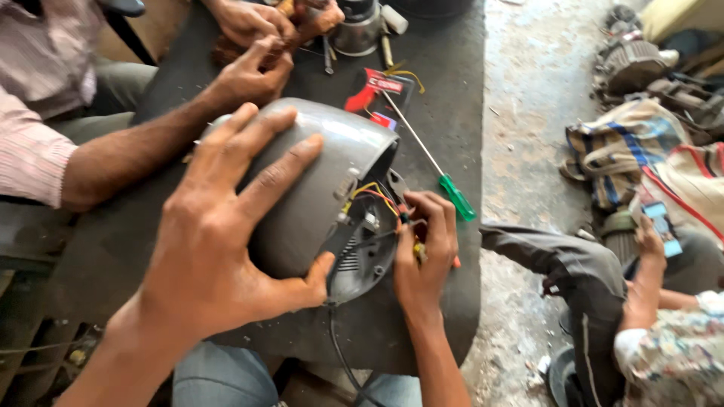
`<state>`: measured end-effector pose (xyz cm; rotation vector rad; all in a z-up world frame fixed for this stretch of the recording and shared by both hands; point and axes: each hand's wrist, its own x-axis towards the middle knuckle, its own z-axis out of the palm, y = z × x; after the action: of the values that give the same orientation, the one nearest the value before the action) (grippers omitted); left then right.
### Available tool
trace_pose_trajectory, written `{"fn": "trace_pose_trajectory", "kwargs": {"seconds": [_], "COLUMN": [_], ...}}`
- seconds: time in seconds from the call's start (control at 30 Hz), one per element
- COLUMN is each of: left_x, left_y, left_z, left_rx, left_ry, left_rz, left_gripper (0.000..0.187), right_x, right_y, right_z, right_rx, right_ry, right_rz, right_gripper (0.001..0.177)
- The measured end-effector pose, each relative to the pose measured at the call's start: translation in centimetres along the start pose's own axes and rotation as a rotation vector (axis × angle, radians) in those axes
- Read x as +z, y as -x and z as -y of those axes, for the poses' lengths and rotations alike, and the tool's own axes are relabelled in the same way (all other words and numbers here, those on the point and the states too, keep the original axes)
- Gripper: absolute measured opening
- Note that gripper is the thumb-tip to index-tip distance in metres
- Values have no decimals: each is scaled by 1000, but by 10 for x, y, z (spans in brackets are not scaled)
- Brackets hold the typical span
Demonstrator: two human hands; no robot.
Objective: The person connects wires inside a ceiling fan motor housing by hand and using a screwdriver, then fits the plastic cover onto the motor assembly.
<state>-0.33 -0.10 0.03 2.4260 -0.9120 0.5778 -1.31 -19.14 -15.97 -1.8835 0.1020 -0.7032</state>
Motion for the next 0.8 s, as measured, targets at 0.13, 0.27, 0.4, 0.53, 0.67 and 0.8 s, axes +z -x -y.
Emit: {"fn": "trace_pose_trajectory", "kwargs": {"seconds": [0.13, 0.27, 0.4, 0.53, 0.67, 0.8], "left_x": [0, -4, -4, -2, -1, 2], "left_y": [-3, -11, -11, -10, -12, -13], "left_z": [4, 13, 18, 18, 15, 13], "left_rx": [18, 30, 15, 12, 39, 18], "left_ry": [10, 39, 69, 98, 55, 68], "left_rz": [-1, 47, 75, 100, 115, 128], "left_gripper": [86, 89, 89, 91, 94, 93], "right_x": [-10, -20, -13, -6, -6, -3], "right_y": [-5, -8, -4, -2, 2, 6], "right_z": [21, 59, 84, 89, 87, 82], "right_rx": [-70, -214, -150, -216, -176, -159], "right_ry": [-63, -151, -167, -193, -195, -221], "right_rz": [-108, 219, 415, 392, 487, 538], "right_gripper": [30, 41, 36, 43, 67, 76]}}
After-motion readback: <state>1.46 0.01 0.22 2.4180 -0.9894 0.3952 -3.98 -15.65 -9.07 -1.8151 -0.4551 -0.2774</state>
